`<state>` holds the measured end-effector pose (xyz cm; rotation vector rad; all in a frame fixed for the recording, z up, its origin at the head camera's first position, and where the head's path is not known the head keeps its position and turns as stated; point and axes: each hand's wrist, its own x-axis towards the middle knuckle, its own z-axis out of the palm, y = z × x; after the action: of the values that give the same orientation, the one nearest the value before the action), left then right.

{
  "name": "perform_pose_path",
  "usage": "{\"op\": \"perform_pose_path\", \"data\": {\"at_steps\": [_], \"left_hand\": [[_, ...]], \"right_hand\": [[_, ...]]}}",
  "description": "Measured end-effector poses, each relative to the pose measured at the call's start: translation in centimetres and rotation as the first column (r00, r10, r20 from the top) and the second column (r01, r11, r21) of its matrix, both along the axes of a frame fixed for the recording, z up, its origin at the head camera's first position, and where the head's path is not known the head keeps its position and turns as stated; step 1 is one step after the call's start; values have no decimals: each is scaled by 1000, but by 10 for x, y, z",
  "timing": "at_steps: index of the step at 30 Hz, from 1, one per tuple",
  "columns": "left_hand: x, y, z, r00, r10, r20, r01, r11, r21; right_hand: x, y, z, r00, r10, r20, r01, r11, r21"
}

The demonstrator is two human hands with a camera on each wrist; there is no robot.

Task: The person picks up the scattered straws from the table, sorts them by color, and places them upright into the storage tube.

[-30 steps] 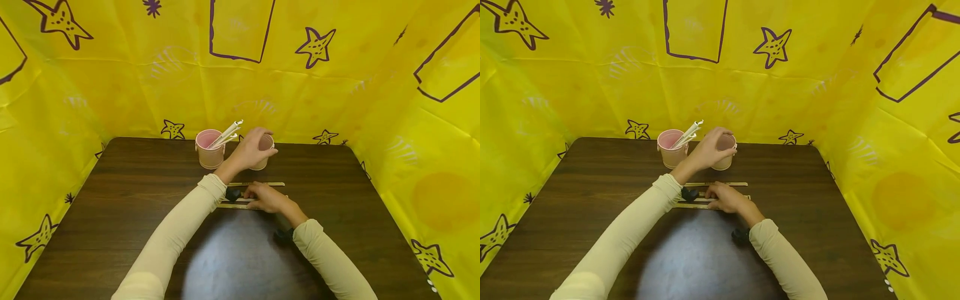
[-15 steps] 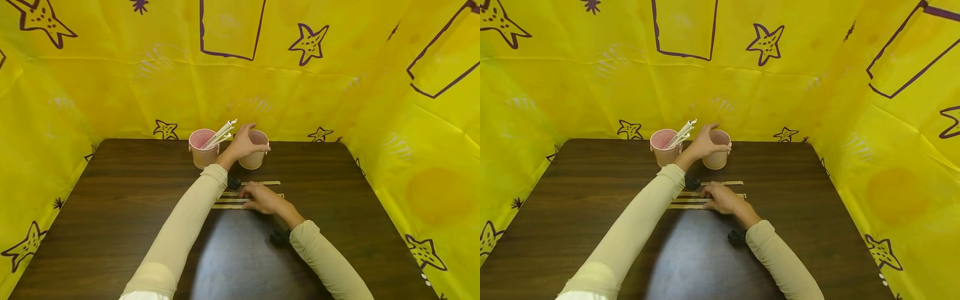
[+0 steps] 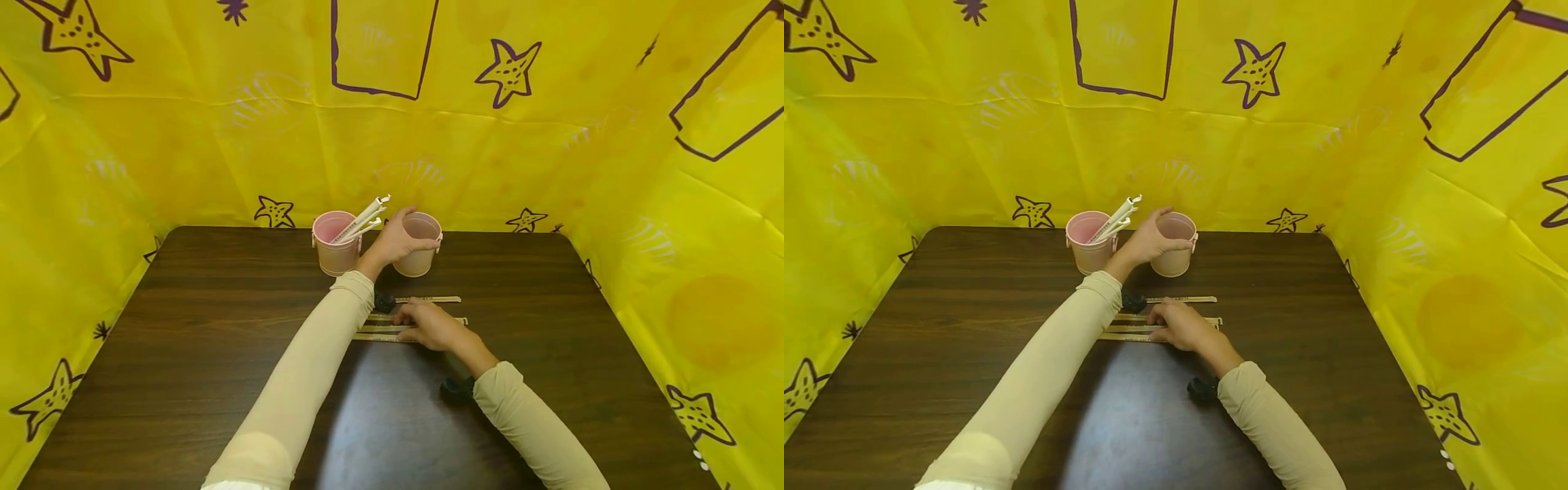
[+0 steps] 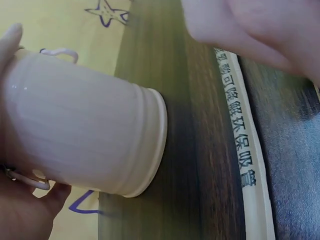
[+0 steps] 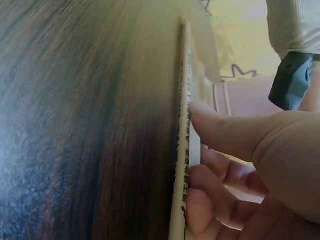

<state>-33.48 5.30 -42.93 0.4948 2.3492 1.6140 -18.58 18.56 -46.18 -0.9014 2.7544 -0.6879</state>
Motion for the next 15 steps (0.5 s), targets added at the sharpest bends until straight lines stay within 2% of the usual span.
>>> {"op": "perform_pose_path", "data": {"at_steps": [10, 15], "left_hand": [[1, -2, 2, 1000, -22, 17, 21, 1000, 20], [1, -2, 1, 1000, -18, 25, 17, 1000, 23]], "right_hand": [[0, -4, -2, 998, -30, -53, 32, 999, 36], [2, -7, -2, 996, -66, -51, 68, 997, 33]]}}
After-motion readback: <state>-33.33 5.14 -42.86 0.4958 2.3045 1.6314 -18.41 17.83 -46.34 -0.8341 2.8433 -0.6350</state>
